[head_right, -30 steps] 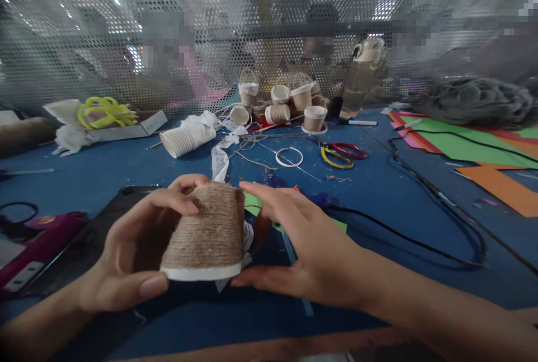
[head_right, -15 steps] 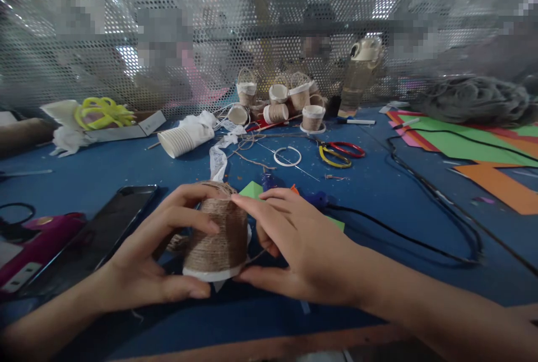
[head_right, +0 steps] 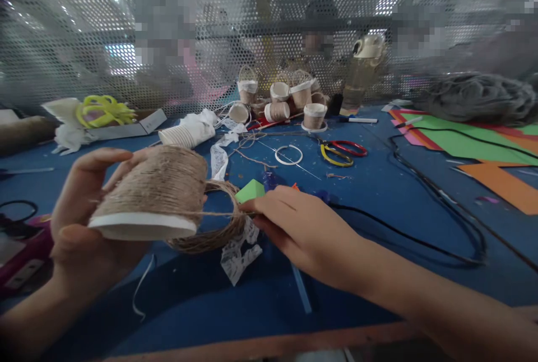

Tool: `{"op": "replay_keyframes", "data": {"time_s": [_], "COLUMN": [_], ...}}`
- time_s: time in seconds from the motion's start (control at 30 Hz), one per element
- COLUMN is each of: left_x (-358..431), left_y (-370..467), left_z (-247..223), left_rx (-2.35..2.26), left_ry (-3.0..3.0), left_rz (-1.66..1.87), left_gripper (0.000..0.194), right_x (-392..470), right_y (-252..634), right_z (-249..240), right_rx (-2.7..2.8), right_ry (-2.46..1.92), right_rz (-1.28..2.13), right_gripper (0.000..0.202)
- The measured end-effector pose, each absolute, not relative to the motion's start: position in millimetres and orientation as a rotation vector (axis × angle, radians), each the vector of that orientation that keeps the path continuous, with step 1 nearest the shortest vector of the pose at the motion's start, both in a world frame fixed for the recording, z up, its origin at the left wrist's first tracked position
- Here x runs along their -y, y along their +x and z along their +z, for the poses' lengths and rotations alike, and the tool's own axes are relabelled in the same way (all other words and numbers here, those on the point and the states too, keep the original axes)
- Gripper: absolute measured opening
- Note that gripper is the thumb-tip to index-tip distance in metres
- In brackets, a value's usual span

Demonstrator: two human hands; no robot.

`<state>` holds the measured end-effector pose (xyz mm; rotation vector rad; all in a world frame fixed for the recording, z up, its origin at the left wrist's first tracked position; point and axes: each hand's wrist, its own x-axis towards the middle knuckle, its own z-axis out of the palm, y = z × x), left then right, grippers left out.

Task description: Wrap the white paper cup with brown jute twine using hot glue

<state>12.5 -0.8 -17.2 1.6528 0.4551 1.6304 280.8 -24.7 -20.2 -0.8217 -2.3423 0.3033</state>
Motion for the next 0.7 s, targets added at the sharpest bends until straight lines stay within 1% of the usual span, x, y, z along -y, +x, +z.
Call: {"op": "replay_keyframes", "data": {"time_s": [0.13,0.23,0.4,0.6,0.7], "left_x": [3,5,8,11,9], "left_y": [11,10,11,11,11], "left_z": [-19,-18,-13,-10,-11], "left_rx": [-0.441,-0.427,-0.394,-0.439,-0.337], "left_ry": [1.683,1.618,1.570,1.521,1.541], "left_rz": [1.605,1.582,1.542,1.515,1.506], "left_gripper": [0.059,0.061,0.061,0.060,0.059], "right_x": [22,11,-12,-16,-15], "right_y": [281,278,266,243,235], "right_z": [-18,-18,-1,54,82], "right_rx": [2.219,2.100,2.009,2.005,1.983], "right_ry": [-0.881,-0.904,-0.865,-0.777,-0.654], "right_rz": [0.608,0.759,0.957,0.521,0.467], "right_gripper": [0.018,0.015,0.025,0.026,0.024]}}
